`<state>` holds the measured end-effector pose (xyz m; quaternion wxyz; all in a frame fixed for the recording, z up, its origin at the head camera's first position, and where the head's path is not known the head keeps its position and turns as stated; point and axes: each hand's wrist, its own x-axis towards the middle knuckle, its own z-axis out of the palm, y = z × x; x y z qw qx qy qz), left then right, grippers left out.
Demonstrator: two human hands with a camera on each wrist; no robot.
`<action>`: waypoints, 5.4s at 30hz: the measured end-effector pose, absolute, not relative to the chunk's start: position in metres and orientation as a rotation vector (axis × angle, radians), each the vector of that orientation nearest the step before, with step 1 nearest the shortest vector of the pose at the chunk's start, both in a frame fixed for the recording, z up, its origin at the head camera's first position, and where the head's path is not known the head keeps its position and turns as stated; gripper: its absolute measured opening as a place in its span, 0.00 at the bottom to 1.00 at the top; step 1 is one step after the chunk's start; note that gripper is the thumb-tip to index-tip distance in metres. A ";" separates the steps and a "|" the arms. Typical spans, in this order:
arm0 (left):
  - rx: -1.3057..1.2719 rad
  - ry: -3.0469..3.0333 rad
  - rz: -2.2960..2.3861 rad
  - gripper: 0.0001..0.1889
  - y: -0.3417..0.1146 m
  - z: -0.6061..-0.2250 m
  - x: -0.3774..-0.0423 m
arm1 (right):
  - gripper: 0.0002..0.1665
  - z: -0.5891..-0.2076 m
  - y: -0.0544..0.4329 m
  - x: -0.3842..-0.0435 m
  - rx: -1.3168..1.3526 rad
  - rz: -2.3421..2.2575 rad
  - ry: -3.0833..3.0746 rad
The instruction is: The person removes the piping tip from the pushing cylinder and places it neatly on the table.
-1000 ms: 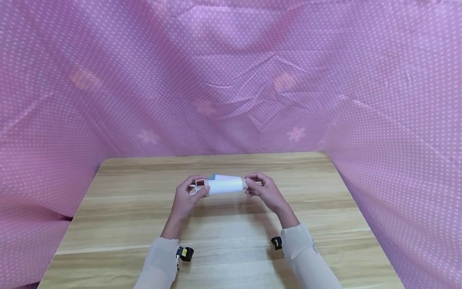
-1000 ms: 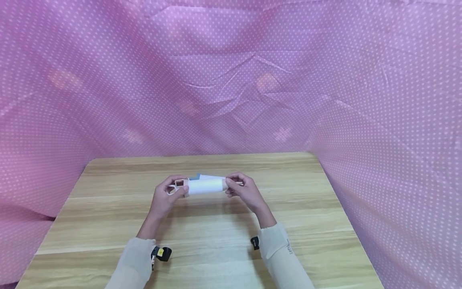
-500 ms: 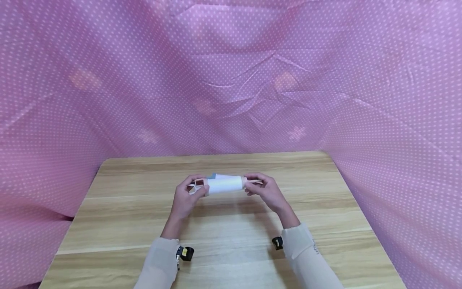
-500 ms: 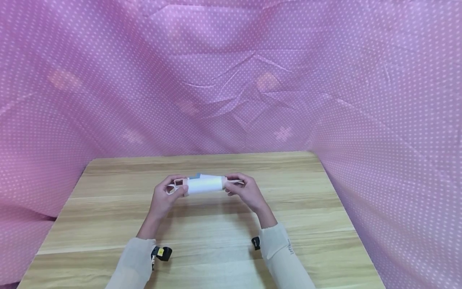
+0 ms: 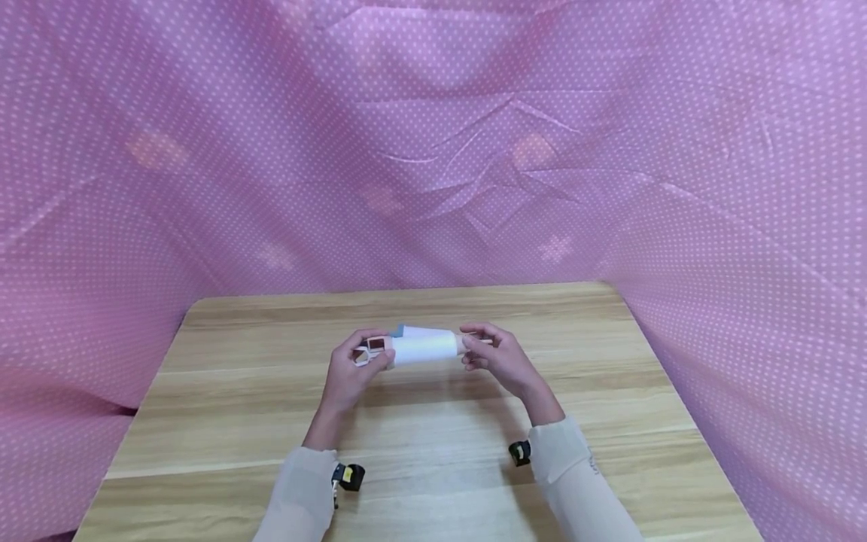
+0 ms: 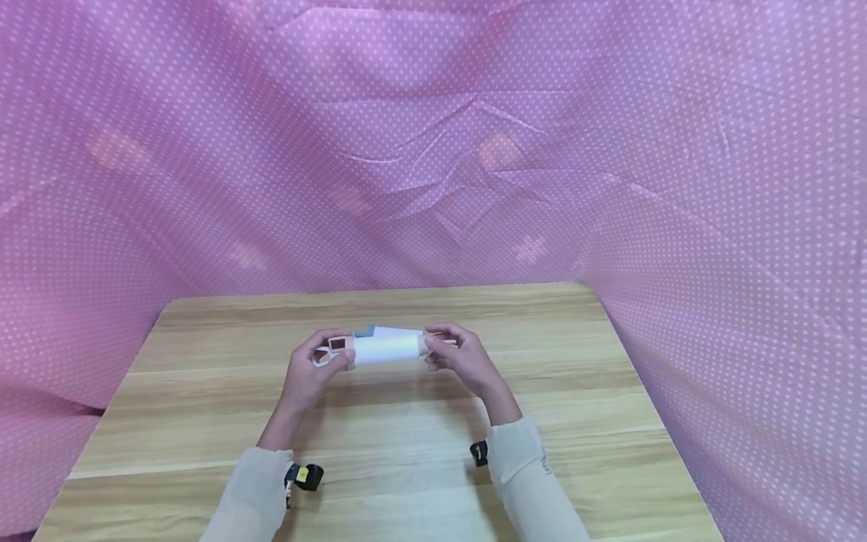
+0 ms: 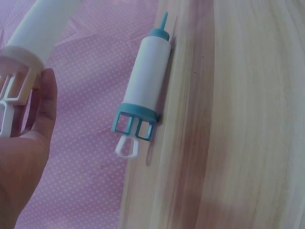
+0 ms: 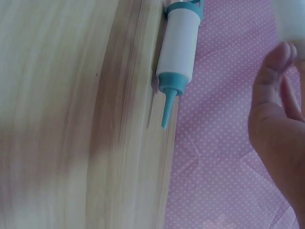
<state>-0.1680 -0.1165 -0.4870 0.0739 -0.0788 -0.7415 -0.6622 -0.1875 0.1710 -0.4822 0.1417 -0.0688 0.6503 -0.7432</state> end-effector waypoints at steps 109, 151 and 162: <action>0.127 -2.418 -1.943 0.23 -0.178 -0.543 -0.161 | 0.22 -0.503 0.187 -0.181 -0.235 -2.127 1.965; 0.174 -2.482 -1.955 0.23 -0.210 -0.575 -0.166 | 0.23 -0.507 0.192 -0.180 -0.216 -2.146 1.930; 0.156 -2.552 -1.866 0.23 -0.210 -0.570 -0.166 | 0.25 -0.503 0.193 -0.179 -0.217 -2.164 1.910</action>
